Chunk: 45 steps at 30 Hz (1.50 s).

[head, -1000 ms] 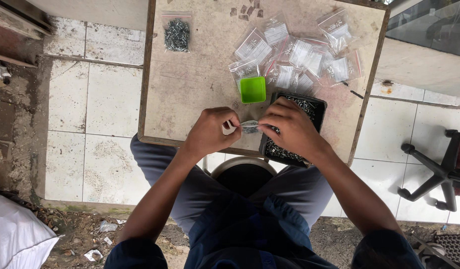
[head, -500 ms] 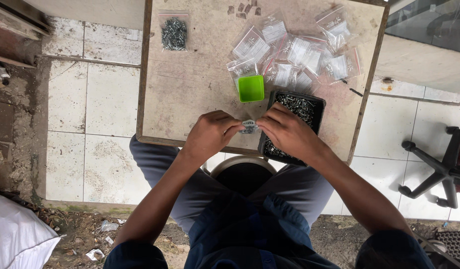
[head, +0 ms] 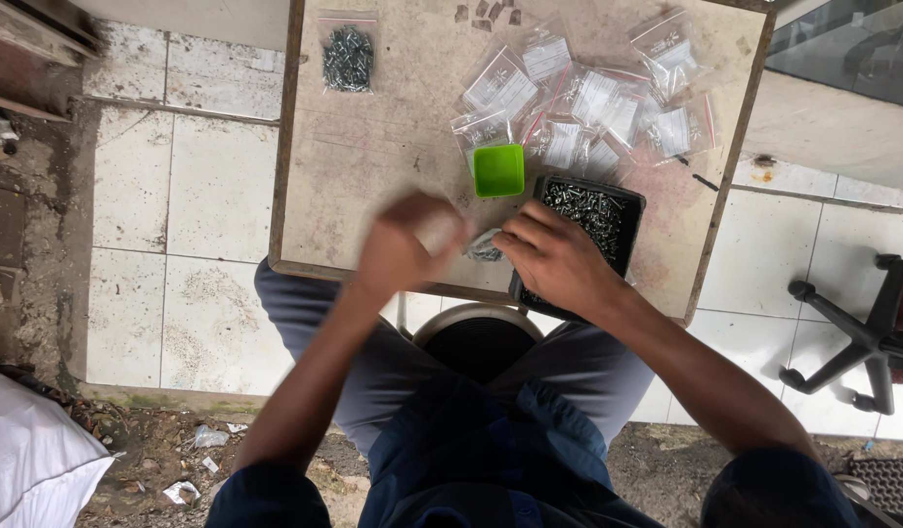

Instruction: The person sits at a table and sorts small metal screws from a black tray into a green container. They then transfer the screws from the green container into small plastic bags and place the filled bags on the table.

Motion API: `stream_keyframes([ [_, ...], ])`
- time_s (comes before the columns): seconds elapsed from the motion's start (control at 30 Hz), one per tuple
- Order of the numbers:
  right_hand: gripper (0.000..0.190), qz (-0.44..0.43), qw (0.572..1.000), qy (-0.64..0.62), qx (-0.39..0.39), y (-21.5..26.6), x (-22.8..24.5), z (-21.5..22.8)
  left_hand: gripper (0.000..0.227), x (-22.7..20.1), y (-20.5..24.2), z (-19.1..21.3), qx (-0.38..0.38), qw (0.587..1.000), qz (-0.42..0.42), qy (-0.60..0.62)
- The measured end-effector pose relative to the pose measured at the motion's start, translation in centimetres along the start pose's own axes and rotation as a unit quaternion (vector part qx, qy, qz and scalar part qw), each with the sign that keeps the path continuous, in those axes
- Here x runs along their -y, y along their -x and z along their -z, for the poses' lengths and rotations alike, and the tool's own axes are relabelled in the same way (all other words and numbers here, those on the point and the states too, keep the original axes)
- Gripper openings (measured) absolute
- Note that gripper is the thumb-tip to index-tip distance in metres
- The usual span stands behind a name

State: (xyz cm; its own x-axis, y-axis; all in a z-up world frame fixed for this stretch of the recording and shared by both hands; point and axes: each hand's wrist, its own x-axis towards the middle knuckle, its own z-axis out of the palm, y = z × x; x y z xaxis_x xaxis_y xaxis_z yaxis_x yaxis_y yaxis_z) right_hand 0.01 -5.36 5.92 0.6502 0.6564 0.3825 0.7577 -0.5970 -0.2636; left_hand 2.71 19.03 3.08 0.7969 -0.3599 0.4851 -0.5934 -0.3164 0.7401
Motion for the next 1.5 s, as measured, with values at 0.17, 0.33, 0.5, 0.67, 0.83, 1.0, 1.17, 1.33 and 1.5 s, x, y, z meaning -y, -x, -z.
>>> stream_keyframes([
  [0.17, 0.008, 0.012, 0.996, 0.082, 0.041, -1.3, 1.0, 2.5, 0.045, 13.3, -5.4, 2.4, -0.104, 0.911, 0.098, -0.388],
  [0.33, 0.016, -0.033, 0.999, -0.013, 0.032, -2.9, 1.0, 5.0, 0.013, 17.5, -6.9, 2.6, -0.089, 0.877, 0.043, -0.471],
  [0.5, 0.02, -0.019, 0.991, -0.129, -0.012, -6.2, -2.5, 3.8, 0.012, 14.5, -7.0, 4.9, -0.147, 0.971, 0.187, -0.009],
  [0.67, 0.018, -0.029, 0.988, -0.13, -0.072, -10.9, -7.2, -0.9, 0.034, 17.9, -5.3, 4.3, -0.153, 0.935, 0.107, -0.301],
  [0.83, 0.038, -0.186, 0.957, -0.212, 0.069, -16.4, -9.3, -2.7, 0.033, 15.9, -5.1, 6.5, -0.211, 0.902, 0.159, -0.341],
  [1.0, 0.03, -0.148, 0.982, -0.093, 0.067, -17.9, -15.6, -5.2, 0.028, 17.0, -5.3, 4.9, -0.053, 0.965, -0.019, -0.255],
  [1.17, 0.053, -0.101, 0.995, -0.021, -0.001, -17.5, -13.5, -4.4, 0.03, 13.1, -6.4, 5.9, -0.149, 0.957, 0.246, 0.025],
  [1.33, 0.045, -0.07, 0.996, 0.033, 0.046, -14.8, -12.6, -6.7, 0.053, 13.2, -5.8, 6.4, -0.08, 0.95, 0.292, -0.081],
  [1.5, 0.061, -0.084, 0.996, -0.011, 0.002, -13.4, -13.2, -9.3, 0.064, 16.2, -7.4, 4.3, -0.118, 0.95, 0.255, -0.138],
])
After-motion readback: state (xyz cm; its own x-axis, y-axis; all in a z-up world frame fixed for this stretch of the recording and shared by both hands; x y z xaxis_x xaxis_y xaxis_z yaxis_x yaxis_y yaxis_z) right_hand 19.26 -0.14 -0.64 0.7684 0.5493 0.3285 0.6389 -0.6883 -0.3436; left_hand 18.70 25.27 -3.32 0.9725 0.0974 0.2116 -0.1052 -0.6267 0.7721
